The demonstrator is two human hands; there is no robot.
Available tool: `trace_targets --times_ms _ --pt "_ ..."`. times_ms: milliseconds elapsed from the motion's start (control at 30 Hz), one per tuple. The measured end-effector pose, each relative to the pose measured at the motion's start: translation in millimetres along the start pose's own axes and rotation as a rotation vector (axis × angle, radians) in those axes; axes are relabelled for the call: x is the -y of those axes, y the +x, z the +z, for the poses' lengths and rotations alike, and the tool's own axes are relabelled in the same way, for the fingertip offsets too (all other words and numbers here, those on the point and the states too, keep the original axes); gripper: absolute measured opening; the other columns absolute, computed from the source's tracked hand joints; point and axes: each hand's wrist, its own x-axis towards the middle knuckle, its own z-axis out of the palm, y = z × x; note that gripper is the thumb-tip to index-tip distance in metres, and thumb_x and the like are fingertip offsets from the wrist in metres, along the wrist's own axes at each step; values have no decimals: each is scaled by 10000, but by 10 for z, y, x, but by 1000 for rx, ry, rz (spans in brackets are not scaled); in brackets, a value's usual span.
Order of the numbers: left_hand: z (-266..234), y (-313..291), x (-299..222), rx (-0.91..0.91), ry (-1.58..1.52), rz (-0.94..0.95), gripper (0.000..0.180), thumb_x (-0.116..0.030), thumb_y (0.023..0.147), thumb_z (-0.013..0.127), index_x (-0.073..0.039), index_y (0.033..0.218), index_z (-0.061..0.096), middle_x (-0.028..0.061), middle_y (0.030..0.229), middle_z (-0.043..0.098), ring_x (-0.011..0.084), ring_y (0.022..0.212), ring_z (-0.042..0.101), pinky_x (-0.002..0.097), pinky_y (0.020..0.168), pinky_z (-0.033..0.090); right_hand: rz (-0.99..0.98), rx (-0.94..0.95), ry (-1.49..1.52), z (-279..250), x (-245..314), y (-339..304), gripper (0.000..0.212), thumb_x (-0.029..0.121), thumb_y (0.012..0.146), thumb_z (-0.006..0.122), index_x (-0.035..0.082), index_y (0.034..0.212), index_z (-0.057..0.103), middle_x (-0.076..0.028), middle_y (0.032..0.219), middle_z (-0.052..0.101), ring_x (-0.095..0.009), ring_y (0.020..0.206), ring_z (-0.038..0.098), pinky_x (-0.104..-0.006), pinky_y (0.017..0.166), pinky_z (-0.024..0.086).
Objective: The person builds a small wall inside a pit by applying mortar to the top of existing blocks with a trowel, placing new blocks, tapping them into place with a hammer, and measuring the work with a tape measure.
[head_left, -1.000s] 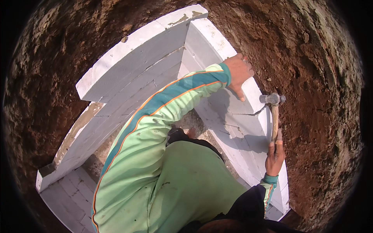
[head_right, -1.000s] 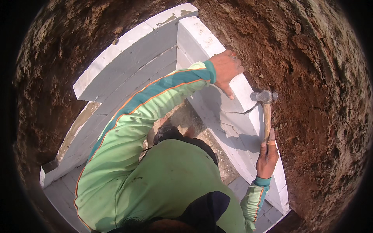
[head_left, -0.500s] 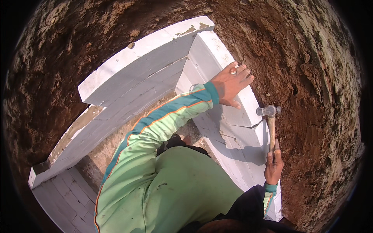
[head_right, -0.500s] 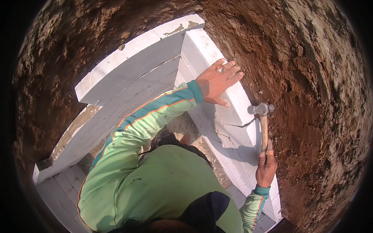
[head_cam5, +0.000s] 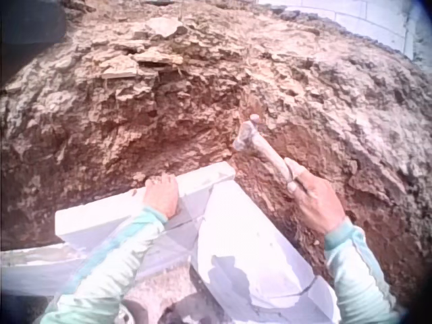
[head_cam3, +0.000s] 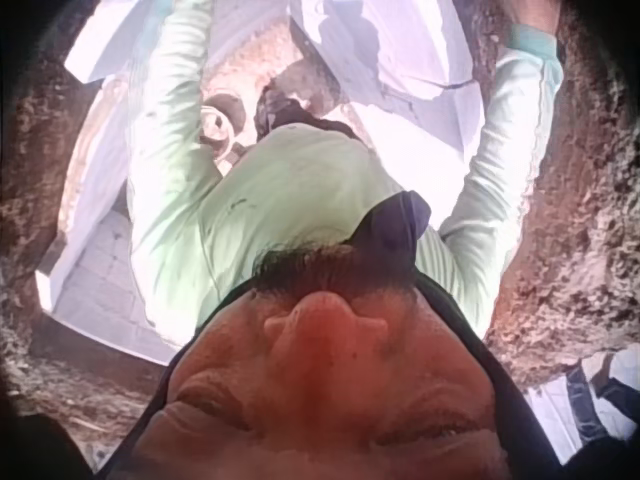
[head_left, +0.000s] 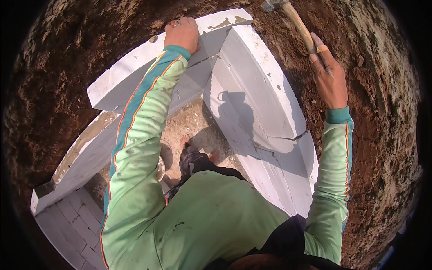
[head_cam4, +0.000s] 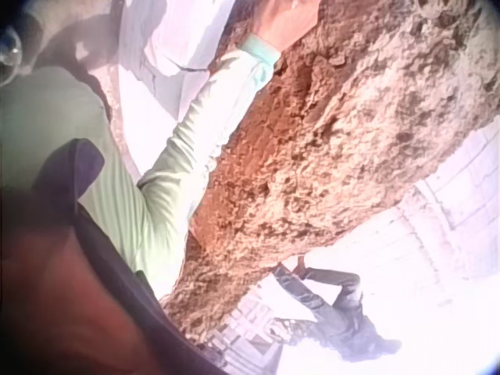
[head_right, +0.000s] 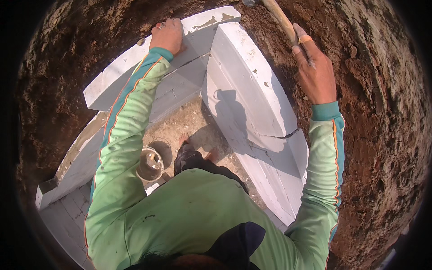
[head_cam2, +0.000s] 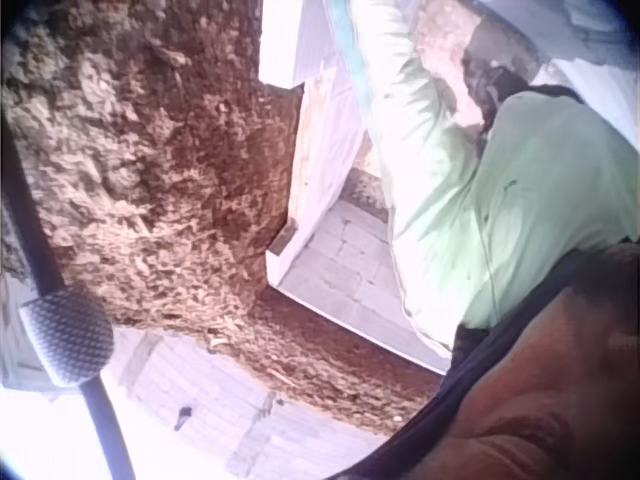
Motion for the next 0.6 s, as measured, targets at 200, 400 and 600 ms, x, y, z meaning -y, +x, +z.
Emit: trace_targets --times_ms 200,400,600 --pt "129 24 -78 -104 69 52 521 -199 796 743 1 1240 558 175 1188 642 390 1076 672 549 887 502 -112 345 -351 771 -143 1058 466 314 966 615 96 1376 586 -243 1217 682 -391 1126 661 -440 971 514" --pt "124 -30 -3 -75 161 36 488 -139 858 727 13 1294 568 190 1190 665 329 981 714 488 887 522 -38 194 -224 771 -107 1031 495 341 1025 578 190 1493 521 -272 1267 661 -434 1154 646 -460 988 492" --pt "-25 -62 -150 -101 76 -9 567 -250 720 796 9 1188 609 181 1126 656 368 1090 643 496 925 486 -61 348 -226 735 -247 932 482 337 1029 577 264 1501 515 -240 1307 656 -427 1213 620 -465 1028 477"
